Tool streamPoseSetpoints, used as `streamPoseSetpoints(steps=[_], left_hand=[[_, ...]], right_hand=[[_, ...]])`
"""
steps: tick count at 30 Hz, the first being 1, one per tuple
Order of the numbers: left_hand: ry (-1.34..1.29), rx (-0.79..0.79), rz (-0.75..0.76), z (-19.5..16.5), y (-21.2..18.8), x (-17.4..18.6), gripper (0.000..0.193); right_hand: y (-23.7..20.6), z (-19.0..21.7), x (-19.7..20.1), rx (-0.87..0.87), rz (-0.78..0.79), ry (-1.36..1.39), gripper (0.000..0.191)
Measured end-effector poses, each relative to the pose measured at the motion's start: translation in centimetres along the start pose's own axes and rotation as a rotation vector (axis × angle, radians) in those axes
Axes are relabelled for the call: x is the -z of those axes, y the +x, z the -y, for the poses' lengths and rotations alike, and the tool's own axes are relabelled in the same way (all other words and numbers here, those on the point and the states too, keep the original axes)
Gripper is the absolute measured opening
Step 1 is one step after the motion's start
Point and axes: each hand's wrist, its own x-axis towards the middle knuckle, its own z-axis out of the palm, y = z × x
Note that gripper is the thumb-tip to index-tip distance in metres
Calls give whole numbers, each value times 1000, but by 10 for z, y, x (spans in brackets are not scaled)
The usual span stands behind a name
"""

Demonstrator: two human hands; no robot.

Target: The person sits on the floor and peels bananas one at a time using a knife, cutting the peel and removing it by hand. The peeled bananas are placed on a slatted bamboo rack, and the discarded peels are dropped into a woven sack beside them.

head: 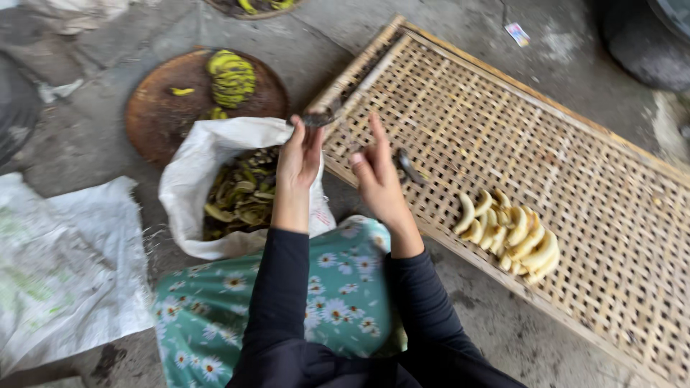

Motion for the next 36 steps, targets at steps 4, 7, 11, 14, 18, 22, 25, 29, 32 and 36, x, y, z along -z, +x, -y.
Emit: streamPoseSetpoints(steps=[4, 7, 11, 14, 18, 22, 25, 29, 32, 36], left_hand=[[18, -14, -93, -89, -72, 38, 30], [-68, -35, -55, -132, -111, 60, 36], [-142, -137, -169, -174, -128, 70, 27], [-55, -210, -327, -202, -135, 72, 22], [179, -294, -415, -204, -140, 67, 17], [311, -276, -363, -182, -143, 55, 16], [355, -138, -228, -186, -149, 45, 23], [361, -2, -89, -187, -166, 36, 39], [312, -22, -80, -178, -173, 36, 45], [149, -64, -181, -169, -161, 49, 49]], right_hand=[[18, 34, -88, 418, 387, -298, 77], [29, 44, -151, 288, 524, -589, 74], [46, 37, -210, 322, 587, -647, 54], [53, 15, -235, 238, 622, -484, 50], [56, -26, -245, 243, 592, -235, 35], [67, -52, -230, -209, 616, 87, 32], [78, -52, -205, -480, 679, 245, 32], [92, -49, -184, -385, 485, 120, 31], [93, -54, -174, -427, 407, 103, 39], [82, -63, -175, -25, 355, -204, 59]])
